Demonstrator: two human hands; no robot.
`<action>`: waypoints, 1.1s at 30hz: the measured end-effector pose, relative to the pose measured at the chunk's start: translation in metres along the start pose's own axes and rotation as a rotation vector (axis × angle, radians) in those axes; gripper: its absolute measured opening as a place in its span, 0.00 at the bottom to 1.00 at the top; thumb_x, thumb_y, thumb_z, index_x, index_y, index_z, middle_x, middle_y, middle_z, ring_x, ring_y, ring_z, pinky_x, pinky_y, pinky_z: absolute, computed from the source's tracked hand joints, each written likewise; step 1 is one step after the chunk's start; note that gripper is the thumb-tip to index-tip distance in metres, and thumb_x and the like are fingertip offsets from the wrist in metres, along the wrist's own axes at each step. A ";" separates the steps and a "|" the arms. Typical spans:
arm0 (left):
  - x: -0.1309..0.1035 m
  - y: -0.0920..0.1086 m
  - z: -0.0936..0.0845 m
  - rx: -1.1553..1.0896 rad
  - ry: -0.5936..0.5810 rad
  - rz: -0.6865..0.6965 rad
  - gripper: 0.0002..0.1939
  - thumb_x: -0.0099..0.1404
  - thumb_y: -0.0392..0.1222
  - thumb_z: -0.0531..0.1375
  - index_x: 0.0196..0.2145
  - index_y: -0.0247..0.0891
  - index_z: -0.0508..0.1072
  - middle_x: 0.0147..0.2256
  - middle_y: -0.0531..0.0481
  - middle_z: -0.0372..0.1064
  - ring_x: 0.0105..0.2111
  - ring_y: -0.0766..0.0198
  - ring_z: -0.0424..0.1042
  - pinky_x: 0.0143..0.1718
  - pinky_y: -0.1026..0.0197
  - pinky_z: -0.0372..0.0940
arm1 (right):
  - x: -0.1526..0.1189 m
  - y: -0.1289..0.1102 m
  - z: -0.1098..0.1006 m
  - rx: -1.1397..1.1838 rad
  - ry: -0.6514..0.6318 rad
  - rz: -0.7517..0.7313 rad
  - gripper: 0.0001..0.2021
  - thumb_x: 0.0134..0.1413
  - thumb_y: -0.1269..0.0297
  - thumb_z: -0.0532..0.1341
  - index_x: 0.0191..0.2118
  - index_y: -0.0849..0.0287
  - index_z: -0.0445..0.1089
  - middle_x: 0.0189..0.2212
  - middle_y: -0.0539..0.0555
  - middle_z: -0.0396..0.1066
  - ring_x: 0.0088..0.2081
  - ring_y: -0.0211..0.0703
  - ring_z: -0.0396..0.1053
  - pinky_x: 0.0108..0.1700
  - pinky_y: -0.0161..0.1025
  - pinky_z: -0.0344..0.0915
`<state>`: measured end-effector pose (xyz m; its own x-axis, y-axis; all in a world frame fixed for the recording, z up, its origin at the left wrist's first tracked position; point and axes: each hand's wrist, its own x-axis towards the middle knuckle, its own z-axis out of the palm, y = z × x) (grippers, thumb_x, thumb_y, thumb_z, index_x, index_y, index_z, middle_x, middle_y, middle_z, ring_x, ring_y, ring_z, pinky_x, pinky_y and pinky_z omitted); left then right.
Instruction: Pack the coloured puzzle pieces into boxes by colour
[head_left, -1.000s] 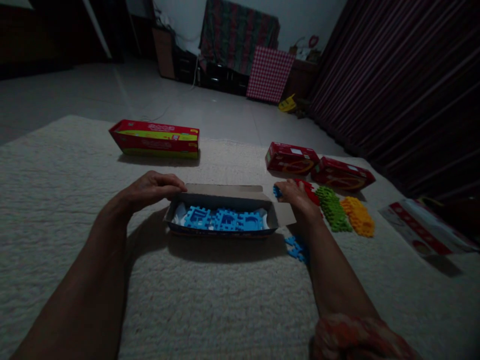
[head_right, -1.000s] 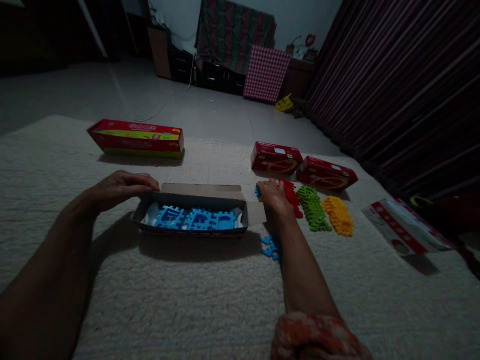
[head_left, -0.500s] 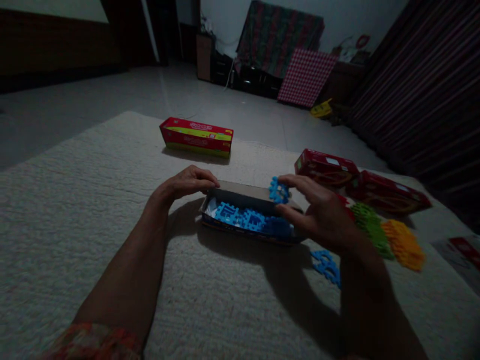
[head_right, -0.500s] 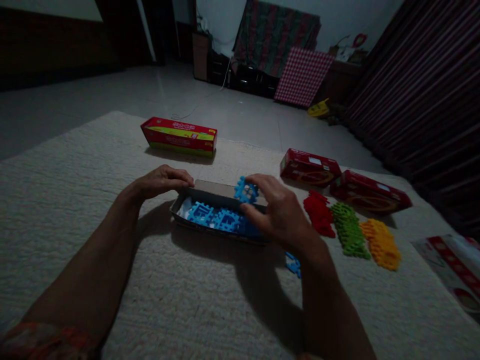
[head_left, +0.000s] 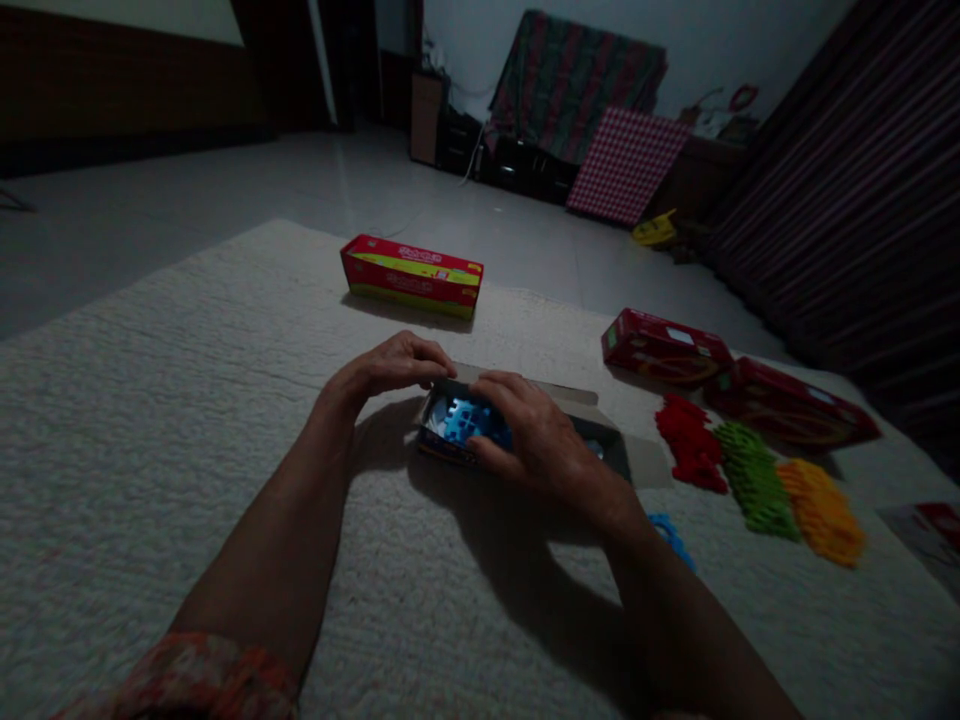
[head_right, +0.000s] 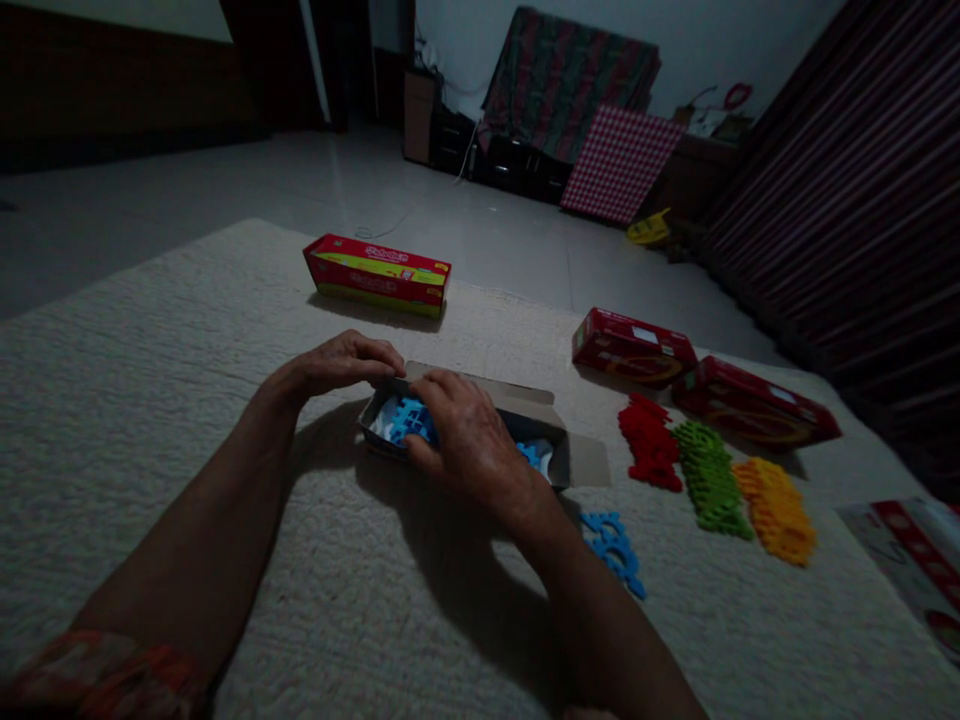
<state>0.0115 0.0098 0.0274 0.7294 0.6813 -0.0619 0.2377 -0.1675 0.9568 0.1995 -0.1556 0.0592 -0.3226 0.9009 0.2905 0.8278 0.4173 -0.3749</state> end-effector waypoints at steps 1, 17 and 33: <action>0.000 0.000 0.000 0.003 0.002 -0.002 0.07 0.52 0.39 0.65 0.28 0.35 0.81 0.29 0.49 0.75 0.29 0.65 0.70 0.33 0.61 0.66 | -0.001 0.001 -0.004 0.000 0.021 -0.004 0.20 0.58 0.66 0.64 0.56 0.57 0.65 0.58 0.63 0.67 0.58 0.54 0.66 0.60 0.56 0.65; 0.001 0.000 -0.002 0.091 0.021 -0.027 0.06 0.52 0.40 0.68 0.30 0.39 0.81 0.33 0.51 0.77 0.36 0.61 0.71 0.39 0.59 0.66 | -0.147 0.057 -0.085 -0.185 0.231 0.486 0.08 0.59 0.65 0.59 0.41 0.59 0.74 0.39 0.58 0.77 0.41 0.47 0.74 0.45 0.45 0.69; -0.009 0.015 0.004 0.094 0.035 -0.054 0.08 0.50 0.43 0.71 0.29 0.40 0.81 0.32 0.53 0.78 0.36 0.60 0.71 0.40 0.60 0.67 | -0.221 0.028 -0.037 -0.143 0.026 0.791 0.17 0.53 0.74 0.57 0.48 0.54 0.67 0.45 0.55 0.66 0.47 0.46 0.67 0.52 0.44 0.64</action>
<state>0.0115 -0.0017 0.0414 0.6913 0.7154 -0.1014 0.3363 -0.1945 0.9214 0.3114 -0.3478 0.0172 0.3934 0.9194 0.0071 0.8580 -0.3643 -0.3620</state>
